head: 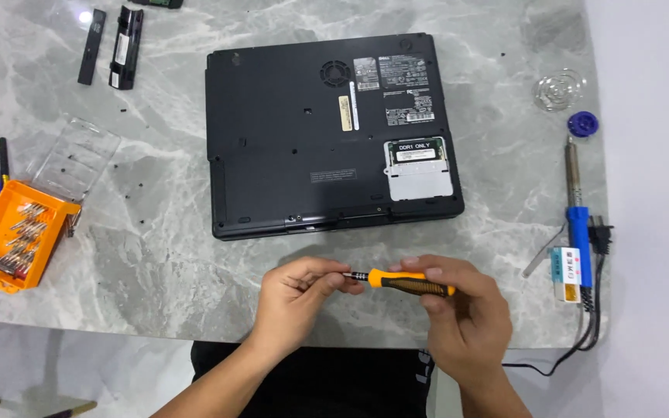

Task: Unscrewing the back panel of a laptop using a precision screwdriver.

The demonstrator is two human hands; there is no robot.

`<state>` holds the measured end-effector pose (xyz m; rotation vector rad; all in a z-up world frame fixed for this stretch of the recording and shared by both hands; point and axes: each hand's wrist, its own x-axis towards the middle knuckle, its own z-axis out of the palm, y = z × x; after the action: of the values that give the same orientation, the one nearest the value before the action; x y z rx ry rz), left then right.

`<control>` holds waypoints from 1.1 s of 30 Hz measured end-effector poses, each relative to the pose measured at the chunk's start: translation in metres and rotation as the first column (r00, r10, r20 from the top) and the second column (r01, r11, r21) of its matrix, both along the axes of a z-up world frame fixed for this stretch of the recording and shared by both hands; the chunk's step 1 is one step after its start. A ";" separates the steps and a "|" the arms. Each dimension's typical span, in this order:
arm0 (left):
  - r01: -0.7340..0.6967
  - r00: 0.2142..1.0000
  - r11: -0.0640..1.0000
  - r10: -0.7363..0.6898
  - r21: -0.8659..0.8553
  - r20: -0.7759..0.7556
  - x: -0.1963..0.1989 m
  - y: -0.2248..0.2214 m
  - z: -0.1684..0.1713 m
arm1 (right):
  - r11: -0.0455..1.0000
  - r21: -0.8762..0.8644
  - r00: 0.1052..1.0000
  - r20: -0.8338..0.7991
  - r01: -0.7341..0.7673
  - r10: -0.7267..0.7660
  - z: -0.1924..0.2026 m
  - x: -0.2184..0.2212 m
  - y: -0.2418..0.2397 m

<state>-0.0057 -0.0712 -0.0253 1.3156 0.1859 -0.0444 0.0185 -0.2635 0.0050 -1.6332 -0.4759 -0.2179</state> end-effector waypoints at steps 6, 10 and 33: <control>0.077 0.993 0.997 -0.076 0.003 -0.086 0.010 -0.001 0.003 | 0.981 -0.104 0.987 0.001 -0.161 0.162 -0.005 0.012 -0.019; 0.096 0.988 0.995 -0.096 0.000 -0.117 0.014 -0.001 0.003 | 0.971 -0.136 0.980 0.002 -0.196 0.198 -0.007 0.016 -0.020; 0.221 0.910 0.955 -0.274 0.196 0.310 0.075 -0.026 0.036 | 0.903 0.046 0.866 0.266 0.427 -0.423 -0.030 0.035 -0.074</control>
<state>0.0694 -0.0969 0.0103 1.4771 -0.2758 -0.0219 0.0535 -0.3370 -0.0249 -1.7168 -0.3132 -0.7797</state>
